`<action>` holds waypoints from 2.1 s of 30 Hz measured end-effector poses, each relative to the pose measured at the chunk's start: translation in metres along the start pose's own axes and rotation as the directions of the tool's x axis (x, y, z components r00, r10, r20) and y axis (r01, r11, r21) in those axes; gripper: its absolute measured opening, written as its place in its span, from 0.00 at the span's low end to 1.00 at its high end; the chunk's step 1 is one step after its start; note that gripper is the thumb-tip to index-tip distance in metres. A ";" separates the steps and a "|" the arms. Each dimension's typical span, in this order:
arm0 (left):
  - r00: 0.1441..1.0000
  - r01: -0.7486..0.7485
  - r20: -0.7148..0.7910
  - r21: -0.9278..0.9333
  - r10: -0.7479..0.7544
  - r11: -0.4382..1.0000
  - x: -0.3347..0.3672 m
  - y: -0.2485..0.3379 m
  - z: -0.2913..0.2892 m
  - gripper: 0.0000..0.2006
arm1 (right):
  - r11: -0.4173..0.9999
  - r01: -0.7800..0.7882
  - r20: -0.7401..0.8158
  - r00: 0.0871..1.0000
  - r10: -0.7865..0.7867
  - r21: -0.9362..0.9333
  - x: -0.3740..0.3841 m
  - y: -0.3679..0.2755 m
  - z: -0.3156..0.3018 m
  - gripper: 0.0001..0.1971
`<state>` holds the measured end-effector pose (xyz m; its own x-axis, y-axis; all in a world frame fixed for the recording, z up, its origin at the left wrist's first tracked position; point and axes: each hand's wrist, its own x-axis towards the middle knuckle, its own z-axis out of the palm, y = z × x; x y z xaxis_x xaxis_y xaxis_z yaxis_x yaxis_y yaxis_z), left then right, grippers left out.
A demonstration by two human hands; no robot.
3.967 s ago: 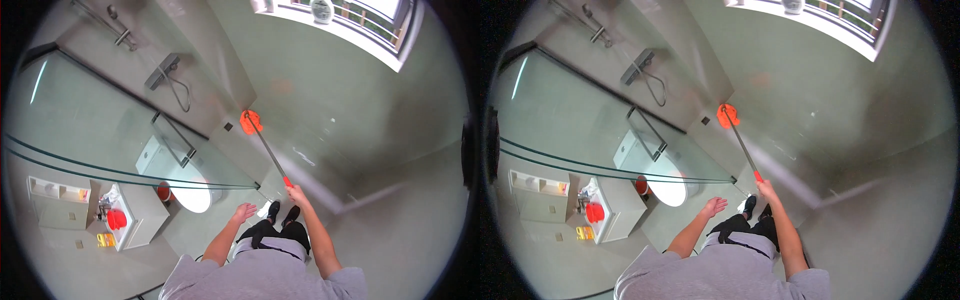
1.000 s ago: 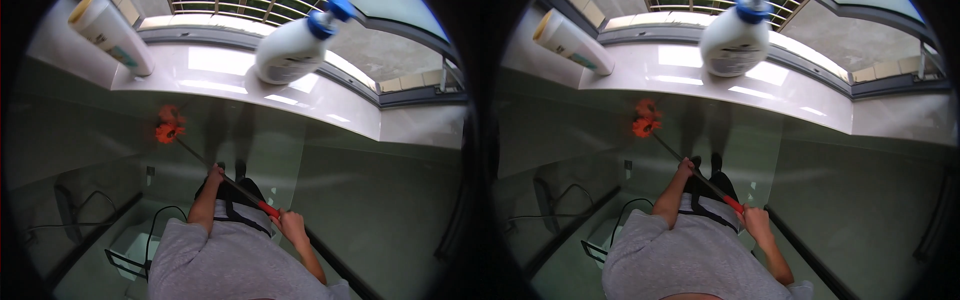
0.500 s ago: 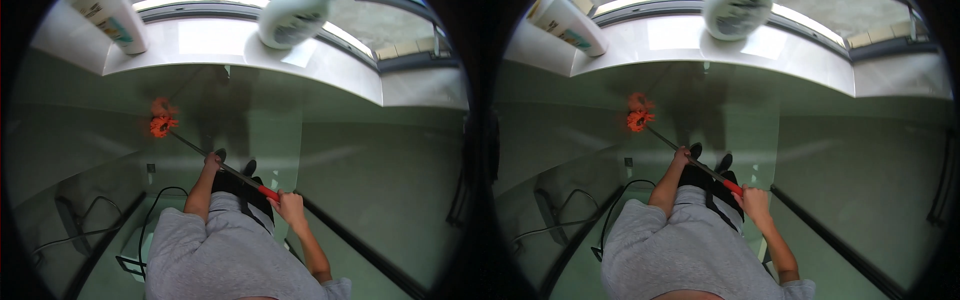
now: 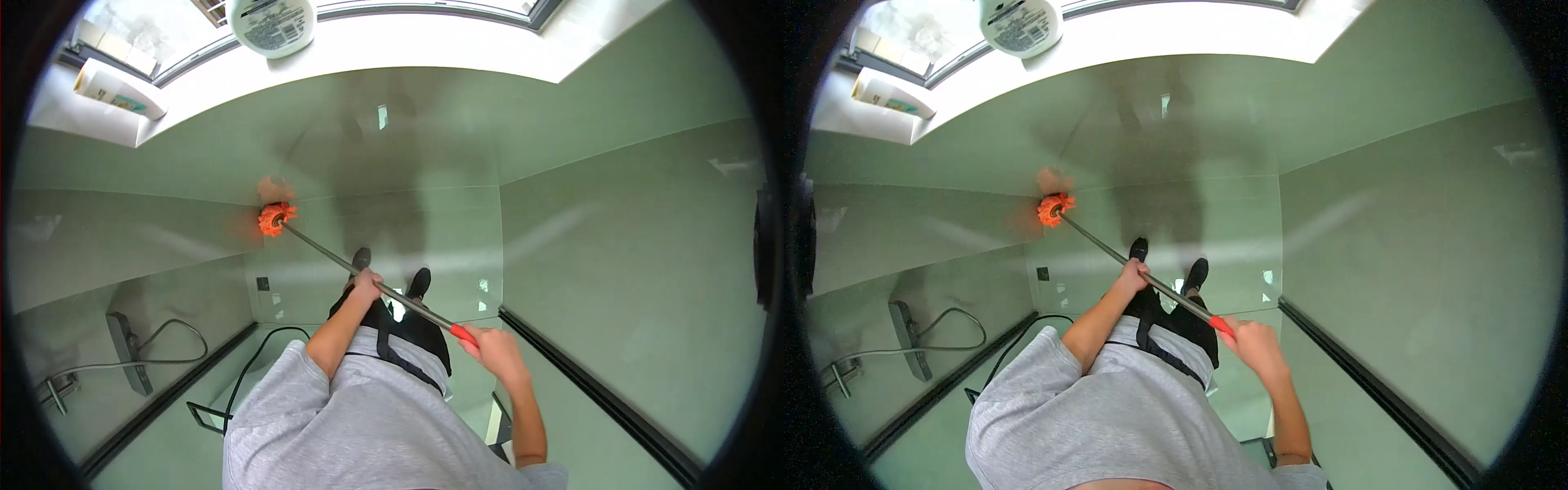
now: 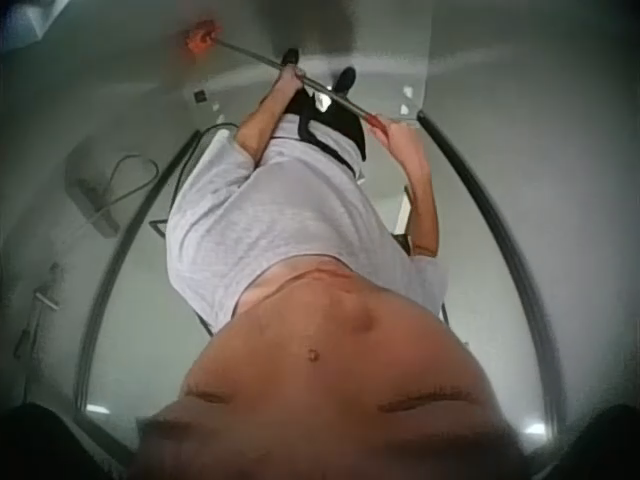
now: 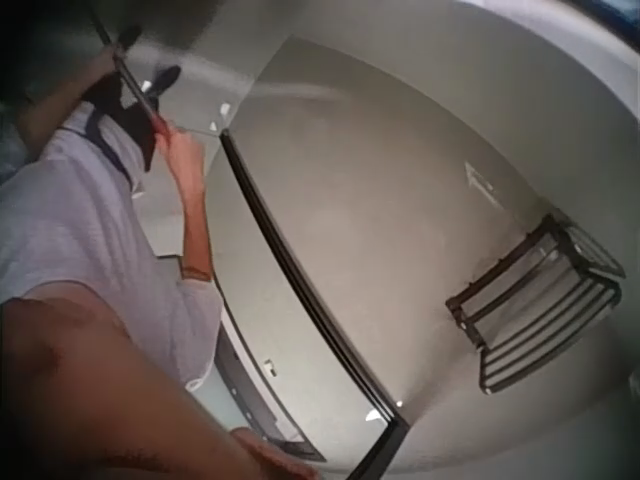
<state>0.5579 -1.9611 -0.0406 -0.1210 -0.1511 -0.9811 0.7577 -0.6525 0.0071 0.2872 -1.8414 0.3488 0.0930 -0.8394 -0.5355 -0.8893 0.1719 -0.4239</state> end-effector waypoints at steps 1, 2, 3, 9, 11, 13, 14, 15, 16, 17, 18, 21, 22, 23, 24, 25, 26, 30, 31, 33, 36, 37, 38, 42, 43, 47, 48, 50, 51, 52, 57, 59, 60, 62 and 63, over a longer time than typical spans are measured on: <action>0.999 -0.029 0.025 -0.009 0.029 1.000 0.001 -0.015 0.000 0.11 | 1.000 0.005 0.006 1.000 -0.005 -0.008 -0.002 0.009 -0.002 0.16; 0.999 -0.026 0.026 -0.025 0.026 0.999 0.003 -0.024 -0.002 0.11 | 0.999 -0.050 0.128 0.990 0.053 -0.020 -0.002 0.016 -0.005 0.17; 1.000 -0.025 -0.017 -0.036 0.025 0.999 0.005 -0.030 -0.004 0.11 | 0.994 -0.104 0.248 0.962 0.111 -0.042 0.002 0.019 -0.007 0.17; 0.953 -0.101 -0.281 0.058 0.113 0.993 0.027 0.028 -0.019 0.23 | 0.980 -0.125 0.285 0.955 0.076 0.157 0.049 -0.035 0.060 0.18; 0.909 -0.058 -0.381 0.287 0.169 0.956 0.033 0.074 -0.037 0.25 | 0.964 -0.130 0.300 0.952 0.057 0.230 0.073 -0.088 0.073 0.18; 0.893 -0.072 -0.403 0.316 0.202 0.946 0.038 0.105 -0.039 0.25 | 0.959 -0.176 0.337 0.937 0.093 0.224 0.098 -0.124 0.077 0.18; 0.880 -0.086 -0.406 0.375 0.247 0.923 0.041 0.123 -0.041 0.26 | 0.944 -0.235 0.350 0.926 0.144 0.233 0.109 -0.142 0.077 0.19; 0.899 -0.125 -0.366 0.312 0.240 0.942 0.043 0.145 -0.045 0.26 | 0.949 -0.228 0.364 0.921 0.137 0.220 0.119 -0.158 0.078 0.19; 0.890 -0.131 -0.337 0.454 0.306 0.881 0.050 0.156 -0.048 0.26 | 0.960 -0.184 0.310 0.944 0.113 0.211 0.129 -0.170 0.076 0.19; 0.876 -0.136 -0.306 0.585 0.373 0.799 0.058 0.165 -0.055 0.25 | 0.969 -0.133 0.257 0.963 0.076 0.210 0.138 -0.183 0.072 0.19; 0.864 -0.216 -0.136 0.769 0.485 0.601 0.073 0.185 -0.055 0.25 | 0.984 -0.118 0.271 0.959 0.079 0.130 0.158 -0.190 0.061 0.18; 0.931 -0.022 -0.323 0.415 0.170 0.910 0.059 0.206 -0.002 0.23 | 0.959 -0.256 0.312 0.927 0.209 0.118 0.190 -0.215 0.021 0.17; 0.917 -0.057 -0.353 0.345 0.186 0.937 0.057 0.206 0.001 0.22 | 0.972 -0.193 0.277 0.949 0.150 0.132 0.193 -0.203 0.023 0.17; 0.901 -0.092 -0.386 0.273 0.196 0.958 0.057 0.200 -0.001 0.22 | 0.981 -0.129 0.245 0.965 0.091 0.142 0.192 -0.198 0.023 0.17; 0.919 -0.196 -0.258 0.360 0.299 0.912 0.066 0.200 -0.021 0.23 | 0.977 -0.157 0.310 0.945 0.106 0.143 0.195 -0.207 0.011 0.17; 0.919 -0.201 -0.249 0.374 0.307 0.905 0.067 0.203 -0.025 0.23 | 0.975 -0.161 0.299 0.948 0.109 0.154 0.196 -0.209 0.010 0.17; 0.923 -0.204 -0.251 0.320 0.291 0.925 0.068 0.206 -0.028 0.23 | 0.980 -0.113 0.288 0.956 0.062 0.166 0.195 -0.208 0.011 0.17; 0.945 -0.198 -0.237 0.135 0.225 0.971 0.053 0.196 -0.036 0.19 | 1.000 -0.015 0.289 0.957 0.011 0.010 0.166 -0.206 0.022 0.18; 0.948 -0.201 -0.227 0.115 0.222 0.973 0.050 0.191 -0.041 0.17 | 1.000 -0.009 0.284 0.959 0.004 0.016 0.156 -0.203 0.016 0.18; 0.959 -0.202 -0.192 0.048 0.207 0.978 0.038 0.161 -0.023 0.17 | 0.999 -0.034 0.312 0.949 0.045 -0.039 0.137 -0.194 -0.008 0.18; 0.993 -0.113 -0.070 -0.224 0.099 0.968 0.020 0.097 0.013 0.15 | 0.998 -0.022 0.257 0.966 0.037 -0.062 0.110 -0.153 -0.054 0.19; 0.993 -0.114 -0.057 -0.183 0.105 0.976 0.015 0.077 0.027 0.16 | 0.997 -0.003 0.273 0.962 0.025 -0.079 0.104 -0.138 -0.068 0.19; 0.992 -0.119 -0.044 -0.142 0.114 0.983 0.008 0.063 0.041 0.17 | 0.998 -0.023 0.263 0.964 0.038 -0.060 0.102 -0.127 -0.081 0.19; 0.997 -0.072 0.002 -0.332 0.077 0.941 -0.014 0.051 0.066 0.21 | 0.981 -0.183 0.285 0.939 0.192 -0.059 0.104 -0.117 -0.093 0.18; 0.999 -0.029 0.005 -0.378 0.033 0.925 -0.028 0.058 0.070 0.22 | 0.980 -0.188 0.286 0.937 0.201 -0.073 0.103 -0.116 -0.087 0.18; 0.986 -0.054 -0.166 -0.378 -0.011 0.924 -0.042 0.103 0.045 0.23 | 0.990 -0.080 0.319 0.941 0.113 -0.113 0.119 -0.121 -0.043 0.16; 0.986 -0.047 -0.168 -0.392 -0.022 0.919 -0.038 0.124 0.030 0.23 | 0.991 -0.092 0.350 0.929 0.122 -0.101 0.128 -0.134 -0.026 0.16; 0.991 -0.006 -0.128 -0.316 -0.037 0.949 -0.021 0.173 -0.005 0.23 | 0.998 -0.058 0.416 0.908 0.049 0.009 0.147 -0.153 0.018 0.18; 0.991 -0.002 -0.127 -0.329 -0.042 0.944 -0.012 0.195 -0.013 0.23 | 0.999 -0.053 0.423 0.905 0.049 -0.002 0.156 -0.174 0.032 0.18; 0.989 -0.009 -0.145 -0.226 -0.024 0.974 -0.003 0.213 -0.016 0.23 | 0.985 -0.147 0.468 0.879 0.089 0.090 0.164 -0.196 0.043 0.18; 0.851 -0.465 -0.040 0.410 0.524 0.785 0.118 0.224 -0.073 0.24 | 0.733 -0.619 0.711 0.648 0.274 0.281 0.219 -0.308 0.004 0.16; 0.883 -0.397 -0.038 0.471 0.468 0.787 0.130 0.215 -0.070 0.24 | 0.748 -0.625 0.689 0.643 0.333 0.222 0.215 -0.329 0.002 0.14; 0.904 -0.331 -0.057 0.535 0.425 0.777 0.130 0.218 -0.076 0.23 | 0.776 -0.585 0.687 0.665 0.293 0.235 0.206 -0.314 0.020 0.15; 0.913 -0.293 -0.055 0.604 0.405 0.742 0.123 0.233 -0.073 0.23 | 0.814 -0.542 0.687 0.674 0.271 0.210 0.190 -0.283 0.041 0.17; 0.915 -0.299 -0.122 0.430 0.383 0.852 0.109 0.242 -0.057 0.23 | 0.811 -0.537 0.665 0.696 0.272 0.231 0.196 -0.277 0.039 0.17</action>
<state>0.7645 -2.0927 -0.1569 0.2583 -0.2978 -0.9190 0.4057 -0.8299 0.3829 0.5695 -2.0338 0.3331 0.1204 -0.1948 -0.9734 -0.6681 0.7094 -0.2246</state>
